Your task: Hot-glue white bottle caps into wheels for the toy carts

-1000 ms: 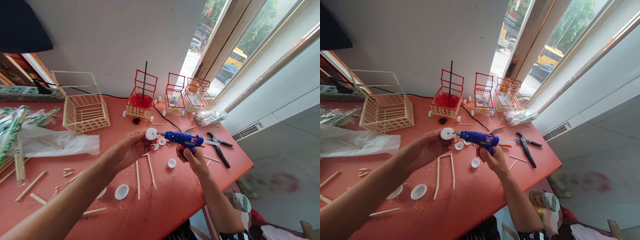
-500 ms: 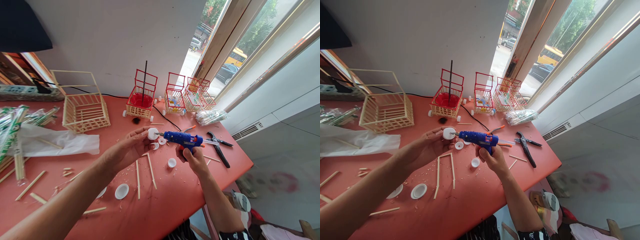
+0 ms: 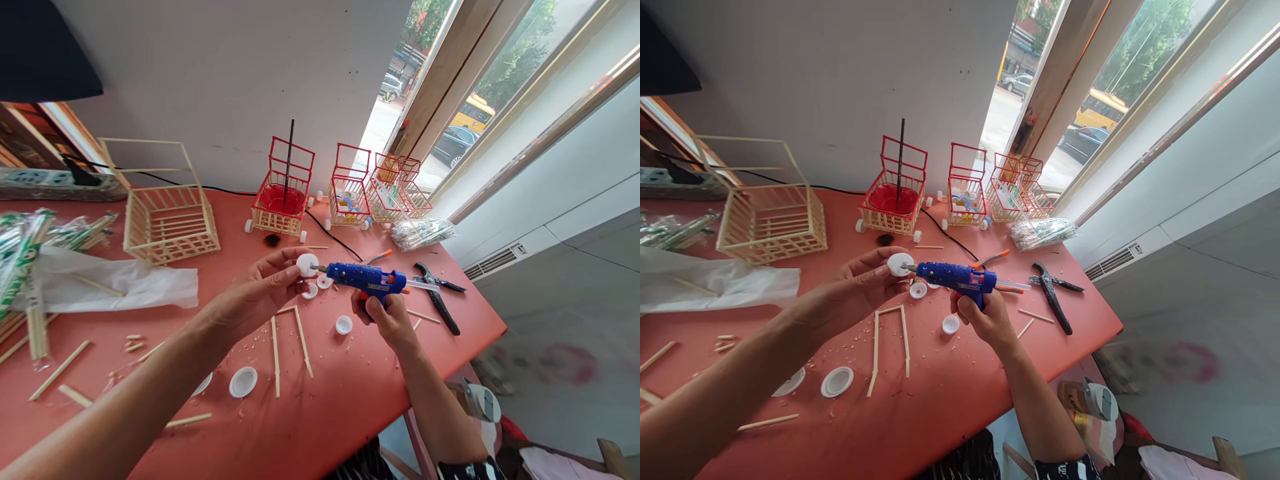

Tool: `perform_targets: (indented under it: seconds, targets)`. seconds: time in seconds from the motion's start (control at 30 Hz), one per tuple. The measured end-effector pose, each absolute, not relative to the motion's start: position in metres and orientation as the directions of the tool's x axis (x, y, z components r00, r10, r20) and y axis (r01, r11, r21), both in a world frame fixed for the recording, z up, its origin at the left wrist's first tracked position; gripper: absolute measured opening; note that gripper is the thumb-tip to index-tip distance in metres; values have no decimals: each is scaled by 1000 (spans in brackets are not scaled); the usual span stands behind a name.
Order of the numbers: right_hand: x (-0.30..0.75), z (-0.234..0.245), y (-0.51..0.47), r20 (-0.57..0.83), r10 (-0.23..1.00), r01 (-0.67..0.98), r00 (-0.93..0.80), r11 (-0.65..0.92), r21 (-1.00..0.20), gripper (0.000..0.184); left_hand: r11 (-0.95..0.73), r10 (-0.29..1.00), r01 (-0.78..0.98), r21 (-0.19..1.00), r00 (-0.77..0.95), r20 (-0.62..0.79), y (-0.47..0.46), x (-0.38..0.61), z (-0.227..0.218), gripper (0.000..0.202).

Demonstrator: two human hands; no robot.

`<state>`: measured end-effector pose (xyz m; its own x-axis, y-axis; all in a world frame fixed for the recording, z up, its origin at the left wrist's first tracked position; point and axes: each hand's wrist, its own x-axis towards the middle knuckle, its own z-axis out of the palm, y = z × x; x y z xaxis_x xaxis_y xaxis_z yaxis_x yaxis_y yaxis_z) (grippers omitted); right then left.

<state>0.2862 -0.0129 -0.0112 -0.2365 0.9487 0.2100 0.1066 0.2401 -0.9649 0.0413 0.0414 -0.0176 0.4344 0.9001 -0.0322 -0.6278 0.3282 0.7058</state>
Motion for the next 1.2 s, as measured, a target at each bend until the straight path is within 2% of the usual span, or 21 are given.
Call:
perform_targets:
  seconds: [0.27, 1.0, 1.2]
  targets:
    - [285, -11, -14, 236, 961, 148, -142, 256, -955, 55, 237, 936, -616, 751, 351, -8, 43, 38, -19, 34]
    - [286, -15, -14, 259, 942, 156, -214, 294, -943, 50, 205, 941, -600, 773, 337, 13, 43, 39, -20, 32]
    - [286, -14, -13, 267, 946, 151, -181, 296, -943, 49, 215, 943, -593, 776, 332, -7, 43, 39, -20, 33]
